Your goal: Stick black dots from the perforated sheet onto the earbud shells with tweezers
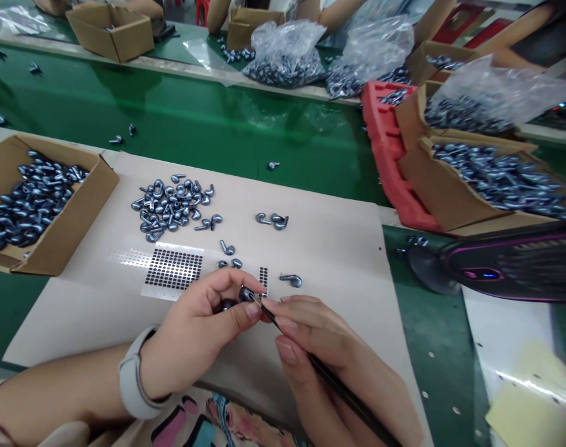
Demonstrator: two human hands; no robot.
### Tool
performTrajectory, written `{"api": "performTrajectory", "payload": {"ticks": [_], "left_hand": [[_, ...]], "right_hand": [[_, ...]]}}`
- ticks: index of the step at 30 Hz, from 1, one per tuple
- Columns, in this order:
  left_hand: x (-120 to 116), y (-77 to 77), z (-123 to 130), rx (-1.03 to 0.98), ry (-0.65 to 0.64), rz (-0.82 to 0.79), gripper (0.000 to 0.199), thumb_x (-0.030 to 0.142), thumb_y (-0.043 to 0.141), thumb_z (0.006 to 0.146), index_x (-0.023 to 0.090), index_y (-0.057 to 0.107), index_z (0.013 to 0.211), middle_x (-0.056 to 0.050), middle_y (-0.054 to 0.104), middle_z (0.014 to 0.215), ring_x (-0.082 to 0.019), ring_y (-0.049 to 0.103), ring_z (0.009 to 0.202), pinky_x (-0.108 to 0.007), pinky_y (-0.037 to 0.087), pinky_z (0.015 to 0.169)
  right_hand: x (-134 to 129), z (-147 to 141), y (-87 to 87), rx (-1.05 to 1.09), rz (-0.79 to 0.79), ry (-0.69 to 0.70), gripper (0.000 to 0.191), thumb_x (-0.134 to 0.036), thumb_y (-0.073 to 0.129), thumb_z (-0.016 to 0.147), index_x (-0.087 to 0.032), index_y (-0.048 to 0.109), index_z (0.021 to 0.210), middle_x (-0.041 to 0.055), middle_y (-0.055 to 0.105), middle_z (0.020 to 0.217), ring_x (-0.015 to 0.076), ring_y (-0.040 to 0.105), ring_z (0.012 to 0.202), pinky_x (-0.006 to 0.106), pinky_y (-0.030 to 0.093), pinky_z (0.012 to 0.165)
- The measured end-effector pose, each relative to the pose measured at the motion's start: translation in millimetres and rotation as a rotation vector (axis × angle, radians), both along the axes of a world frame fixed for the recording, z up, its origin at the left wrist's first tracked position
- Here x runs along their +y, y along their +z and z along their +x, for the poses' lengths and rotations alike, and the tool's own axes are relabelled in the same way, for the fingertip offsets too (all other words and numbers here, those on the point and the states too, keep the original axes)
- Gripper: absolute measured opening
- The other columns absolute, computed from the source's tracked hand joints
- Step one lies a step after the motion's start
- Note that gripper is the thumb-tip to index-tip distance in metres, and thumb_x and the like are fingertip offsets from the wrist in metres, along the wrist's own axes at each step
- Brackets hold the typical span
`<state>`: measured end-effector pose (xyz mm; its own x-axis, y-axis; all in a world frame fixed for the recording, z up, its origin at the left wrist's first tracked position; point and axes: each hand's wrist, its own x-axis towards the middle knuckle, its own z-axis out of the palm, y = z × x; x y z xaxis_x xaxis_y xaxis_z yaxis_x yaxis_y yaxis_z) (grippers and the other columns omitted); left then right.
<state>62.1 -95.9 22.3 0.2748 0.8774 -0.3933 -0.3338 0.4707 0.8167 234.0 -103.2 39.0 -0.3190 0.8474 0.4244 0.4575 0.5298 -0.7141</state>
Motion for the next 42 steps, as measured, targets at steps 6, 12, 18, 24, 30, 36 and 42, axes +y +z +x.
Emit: {"api": "performTrajectory", "payload": {"ticks": [6, 12, 18, 24, 30, 36, 42], "left_hand": [[0.0, 1.4, 1.2, 0.011, 0.02, -0.006, 0.019, 0.035, 0.074, 0.082, 0.02, 0.07, 0.093, 0.002, 0.05, 0.069, -0.01, 0.041, 0.062, -0.022, 0.031, 0.056], [-0.2, 0.3, -0.1, 0.006, 0.004, 0.005, 0.016, 0.033, 0.073, 0.084, 0.02, 0.07, 0.094, 0.002, 0.054, 0.073, -0.01, 0.044, 0.065, -0.021, 0.034, 0.058], [-0.6, -1.1, -0.3, -0.015, -0.001, 0.002, 0.016, 0.032, 0.072, 0.084, 0.021, 0.07, 0.095, 0.002, 0.055, 0.073, -0.011, 0.047, 0.068, -0.022, 0.036, 0.061], [0.1, 1.3, 0.6, -0.026, 0.008, 0.007, 0.012, 0.028, 0.072, 0.084, 0.02, 0.07, 0.093, 0.001, 0.059, 0.074, -0.012, 0.051, 0.07, -0.023, 0.039, 0.065], [0.4, 2.9, -0.5, -0.048, -0.014, 0.025, 0.01, 0.025, 0.071, 0.085, 0.019, 0.071, 0.093, -0.001, 0.065, 0.079, -0.013, 0.057, 0.076, -0.024, 0.045, 0.071], [2.9, 4.8, -1.0, -0.054, -0.033, 0.037, 0.006, 0.019, 0.07, 0.084, 0.018, 0.07, 0.09, -0.001, 0.067, 0.079, -0.013, 0.06, 0.076, -0.024, 0.047, 0.072], [3.6, 6.1, -1.4, -0.072, -0.038, 0.027, 0.005, 0.016, 0.068, 0.084, 0.019, 0.07, 0.089, 0.0, 0.068, 0.077, -0.012, 0.061, 0.074, -0.022, 0.047, 0.07]], "right_hand": [[-3.3, 2.1, 2.2, -0.02, -0.02, -0.001, 0.028, -0.007, 0.06, 0.085, -0.022, 0.062, 0.108, 0.006, 0.075, 0.106, 0.0202, 0.071, 0.1, 0.036, 0.061, 0.09], [-4.3, 3.8, 0.8, -0.029, -0.032, 0.005, 0.027, -0.008, 0.06, 0.085, -0.021, 0.062, 0.108, 0.0065, 0.074, 0.108, 0.0197, 0.071, 0.103, 0.036, 0.06, 0.093], [-3.5, 2.9, 0.0, -0.014, -0.02, 0.028, 0.028, -0.006, 0.06, 0.086, -0.021, 0.061, 0.109, 0.0064, 0.074, 0.107, 0.0183, 0.07, 0.102, 0.034, 0.06, 0.092], [-3.9, 2.7, 1.0, -0.01, -0.033, 0.001, 0.028, -0.008, 0.06, 0.085, -0.022, 0.062, 0.109, 0.0073, 0.075, 0.106, 0.0222, 0.072, 0.1, 0.039, 0.062, 0.089], [-2.1, 1.6, -0.2, -0.003, -0.032, 0.007, 0.027, -0.008, 0.06, 0.085, -0.023, 0.063, 0.107, 0.0067, 0.076, 0.104, 0.0227, 0.073, 0.097, 0.039, 0.062, 0.087], [-2.1, 2.0, -0.3, 0.018, -0.046, 0.036, 0.028, -0.007, 0.06, 0.085, -0.022, 0.062, 0.108, 0.0072, 0.075, 0.105, 0.0204, 0.071, 0.102, 0.037, 0.061, 0.089], [0.7, 3.5, 1.8, -0.014, -0.022, 0.091, 0.032, -0.006, 0.06, 0.083, -0.025, 0.061, 0.109, 0.0073, 0.075, 0.108, 0.0211, 0.072, 0.098, 0.037, 0.062, 0.083]]}}
